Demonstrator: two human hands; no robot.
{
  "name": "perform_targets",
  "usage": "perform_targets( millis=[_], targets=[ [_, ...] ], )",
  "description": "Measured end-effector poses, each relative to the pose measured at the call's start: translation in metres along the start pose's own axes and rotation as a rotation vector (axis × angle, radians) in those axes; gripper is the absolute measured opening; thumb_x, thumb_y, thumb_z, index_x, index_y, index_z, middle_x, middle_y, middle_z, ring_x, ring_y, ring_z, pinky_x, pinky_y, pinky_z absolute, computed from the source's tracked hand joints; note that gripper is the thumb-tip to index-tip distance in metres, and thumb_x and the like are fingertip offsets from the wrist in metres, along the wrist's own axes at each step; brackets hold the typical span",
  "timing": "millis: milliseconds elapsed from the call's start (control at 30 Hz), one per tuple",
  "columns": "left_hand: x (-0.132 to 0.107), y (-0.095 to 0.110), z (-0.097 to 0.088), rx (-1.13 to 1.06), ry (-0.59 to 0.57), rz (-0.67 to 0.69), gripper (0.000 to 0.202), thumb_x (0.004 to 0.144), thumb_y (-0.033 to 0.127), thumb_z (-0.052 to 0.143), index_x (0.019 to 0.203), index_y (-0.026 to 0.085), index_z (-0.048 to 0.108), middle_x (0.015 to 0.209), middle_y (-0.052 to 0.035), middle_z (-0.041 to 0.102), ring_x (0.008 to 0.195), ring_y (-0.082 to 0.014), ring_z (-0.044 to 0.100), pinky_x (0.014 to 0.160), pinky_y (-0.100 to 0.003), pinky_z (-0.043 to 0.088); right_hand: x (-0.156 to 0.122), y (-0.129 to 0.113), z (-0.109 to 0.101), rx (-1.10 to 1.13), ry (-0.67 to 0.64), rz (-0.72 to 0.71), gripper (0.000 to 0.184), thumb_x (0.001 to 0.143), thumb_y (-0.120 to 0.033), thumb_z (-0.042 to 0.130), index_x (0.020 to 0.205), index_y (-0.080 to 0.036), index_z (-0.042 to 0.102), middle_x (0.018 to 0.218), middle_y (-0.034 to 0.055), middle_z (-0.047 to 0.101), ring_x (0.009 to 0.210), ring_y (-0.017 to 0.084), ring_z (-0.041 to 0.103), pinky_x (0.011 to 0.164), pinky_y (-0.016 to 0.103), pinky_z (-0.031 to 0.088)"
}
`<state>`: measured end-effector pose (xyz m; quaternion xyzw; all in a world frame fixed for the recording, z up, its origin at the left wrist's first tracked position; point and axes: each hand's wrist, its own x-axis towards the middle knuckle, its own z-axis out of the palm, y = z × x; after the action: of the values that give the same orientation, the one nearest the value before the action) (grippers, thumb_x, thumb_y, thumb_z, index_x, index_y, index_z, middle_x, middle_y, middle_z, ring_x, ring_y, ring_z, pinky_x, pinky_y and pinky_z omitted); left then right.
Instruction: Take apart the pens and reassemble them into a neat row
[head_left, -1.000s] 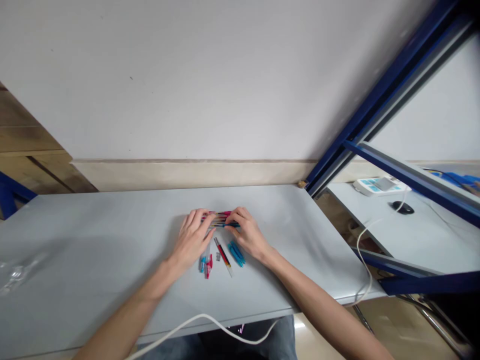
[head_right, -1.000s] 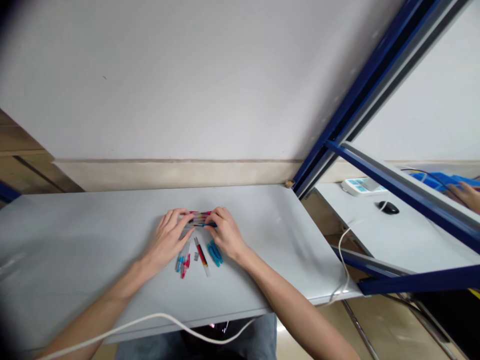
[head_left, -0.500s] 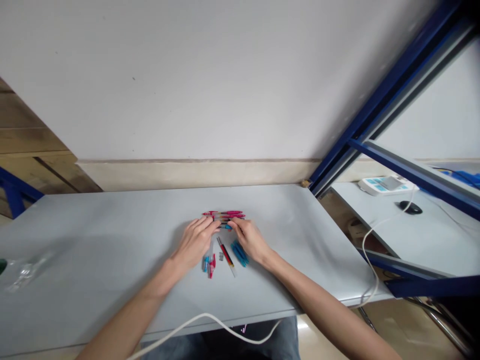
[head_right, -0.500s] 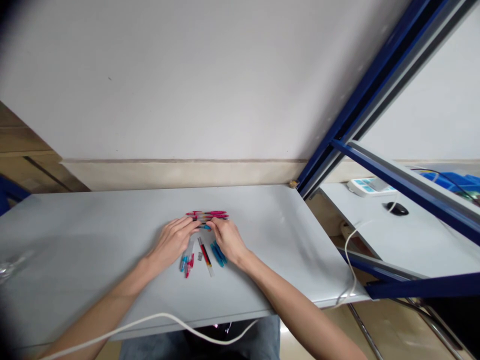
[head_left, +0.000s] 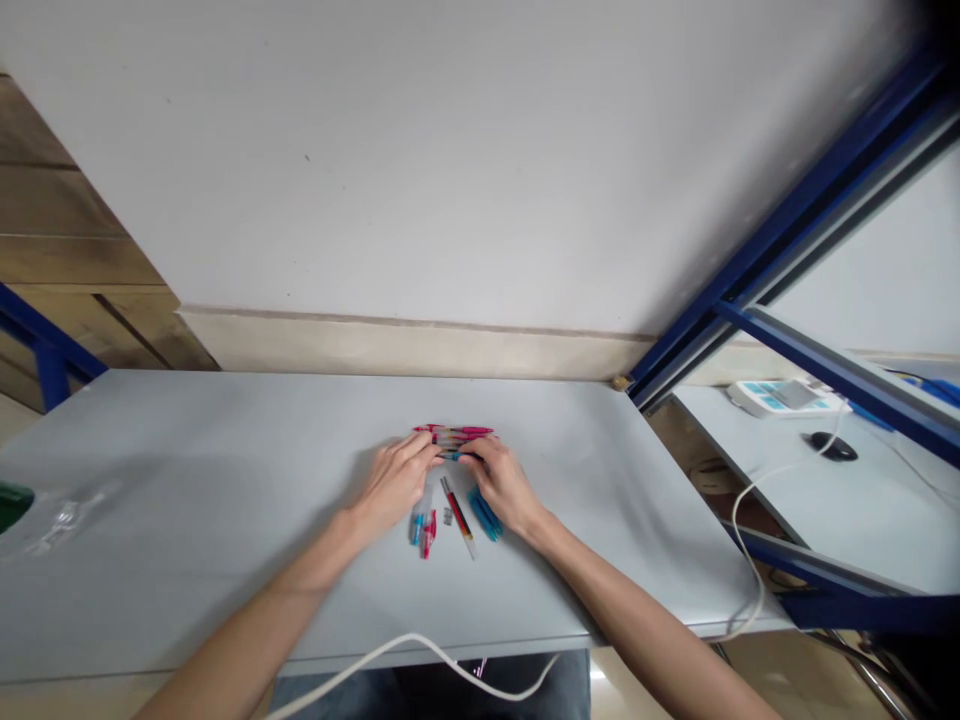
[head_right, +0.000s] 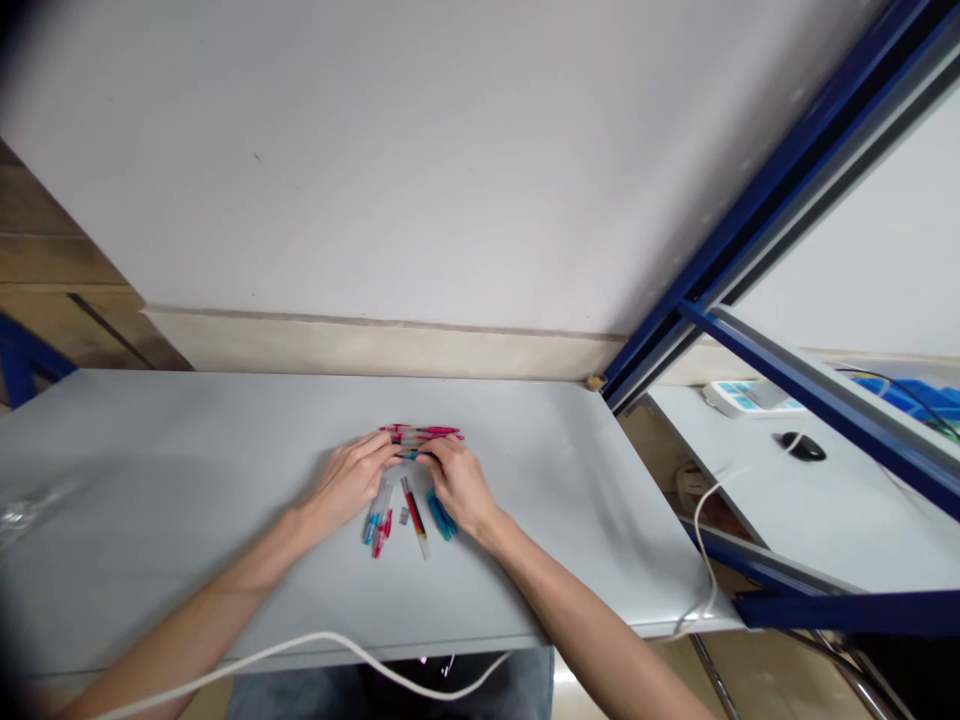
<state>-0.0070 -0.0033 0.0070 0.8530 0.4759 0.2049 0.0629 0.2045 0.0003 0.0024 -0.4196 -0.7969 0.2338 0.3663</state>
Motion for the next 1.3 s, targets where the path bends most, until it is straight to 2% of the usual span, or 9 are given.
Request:
perform_targets(
  millis=[133, 267, 400, 500, 667, 867, 1000, 1133, 1300],
  targets=[
    [-0.0004, 0.0054, -0.0016, -0.026, -0.056, -0.041, 0.026, 0.102, 0.015, 0.04, 0.103, 0.02, 0.065, 0.1, -0.0059, 0.071, 0.093, -0.0195, 0.069, 0.076, -0.028, 0.048, 0.0008, -0.0009, -0.0003, 0.021, 0.037, -0.026, 0.015, 0.097, -0.024, 0.06, 0.111, -0.02, 0.062, 0.109, 0.0099, 0.067, 0.102, 0.025, 0.058, 0.091, 0.039, 0.046],
    [-0.0005, 0.0091, -0.0048, -0.024, -0.087, -0.05, 0.024, 0.104, 0.019, 0.041, 0.115, 0.024, 0.061, 0.102, -0.0043, 0.073, 0.095, -0.0188, 0.07, 0.076, -0.026, 0.047, 0.0023, -0.0012, -0.0013, -0.003, -0.011, -0.081, 0.02, 0.103, -0.022, 0.048, 0.106, -0.022, 0.068, 0.1, 0.0079, 0.071, 0.096, 0.025, 0.059, 0.092, 0.042, 0.044],
    [0.0002, 0.0082, -0.0052, 0.022, -0.069, -0.037, 0.023, 0.101, 0.012, 0.042, 0.104, 0.023, 0.062, 0.099, -0.0044, 0.072, 0.096, -0.0186, 0.069, 0.076, -0.026, 0.045, 0.0022, -0.0013, -0.0003, 0.004, 0.055, -0.069, 0.015, 0.098, -0.018, 0.055, 0.105, -0.022, 0.068, 0.102, 0.0085, 0.07, 0.099, 0.027, 0.057, 0.091, 0.043, 0.045],
    [0.0005, 0.0068, -0.004, 0.029, -0.043, -0.052, 0.021, 0.101, 0.012, 0.043, 0.096, 0.02, 0.062, 0.095, -0.0053, 0.071, 0.092, -0.019, 0.068, 0.075, -0.028, 0.045, 0.002, -0.0016, 0.0006, -0.009, 0.006, -0.082, 0.015, 0.098, -0.023, 0.059, 0.11, -0.022, 0.068, 0.105, 0.0086, 0.071, 0.099, 0.027, 0.057, 0.092, 0.043, 0.044],
    [0.0004, 0.0053, -0.0013, 0.029, -0.063, -0.038, 0.026, 0.101, 0.011, 0.04, 0.093, 0.019, 0.063, 0.095, -0.0059, 0.071, 0.092, -0.0188, 0.067, 0.078, -0.029, 0.046, 0.0025, 0.0, 0.0001, -0.069, -0.031, -0.063, 0.015, 0.098, -0.017, 0.055, 0.097, -0.022, 0.069, 0.094, 0.0066, 0.071, 0.094, 0.026, 0.057, 0.091, 0.043, 0.043],
    [-0.0027, 0.0051, -0.0004, 0.04, -0.034, -0.001, 0.028, 0.107, 0.036, 0.04, 0.11, 0.023, 0.065, 0.099, -0.0044, 0.071, 0.094, -0.0195, 0.067, 0.08, -0.03, 0.048, -0.0021, 0.0025, 0.0014, 0.005, -0.033, -0.001, 0.027, 0.094, -0.005, 0.049, 0.108, -0.022, 0.064, 0.109, 0.0088, 0.065, 0.101, 0.024, 0.06, 0.089, 0.038, 0.05],
    [-0.002, 0.0064, -0.0009, 0.1, -0.029, 0.066, 0.027, 0.103, 0.017, 0.041, 0.116, 0.023, 0.064, 0.103, -0.005, 0.07, 0.099, -0.0207, 0.065, 0.082, -0.032, 0.048, -0.0041, 0.0011, 0.004, -0.02, -0.076, -0.028, 0.04, 0.093, 0.001, 0.04, 0.118, -0.022, 0.062, 0.114, 0.0096, 0.064, 0.106, 0.023, 0.06, 0.094, 0.038, 0.049],
    [-0.0008, 0.0059, -0.0021, 0.165, -0.05, 0.066, 0.031, 0.092, 0.002, 0.044, 0.105, 0.02, 0.065, 0.103, -0.0069, 0.067, 0.099, -0.0235, 0.063, 0.082, -0.035, 0.047, -0.002, -0.0034, 0.002, -0.096, -0.095, -0.005, 0.019, 0.098, -0.011, 0.049, 0.106, -0.019, 0.063, 0.105, 0.0093, 0.063, 0.096, 0.023, 0.059, 0.088, 0.038, 0.05],
    [-0.0023, 0.005, -0.0042, 0.091, -0.054, 0.067, 0.023, 0.101, 0.015, 0.043, 0.106, 0.022, 0.064, 0.1, -0.0042, 0.066, 0.092, -0.0201, 0.064, 0.079, -0.033, 0.046, -0.0019, -0.0054, -0.0001, -0.104, -0.118, 0.032, 0.02, 0.103, -0.017, 0.044, 0.098, -0.02, 0.063, 0.096, 0.0074, 0.062, 0.088, 0.021, 0.058, 0.081, 0.034, 0.048]
  ],
)
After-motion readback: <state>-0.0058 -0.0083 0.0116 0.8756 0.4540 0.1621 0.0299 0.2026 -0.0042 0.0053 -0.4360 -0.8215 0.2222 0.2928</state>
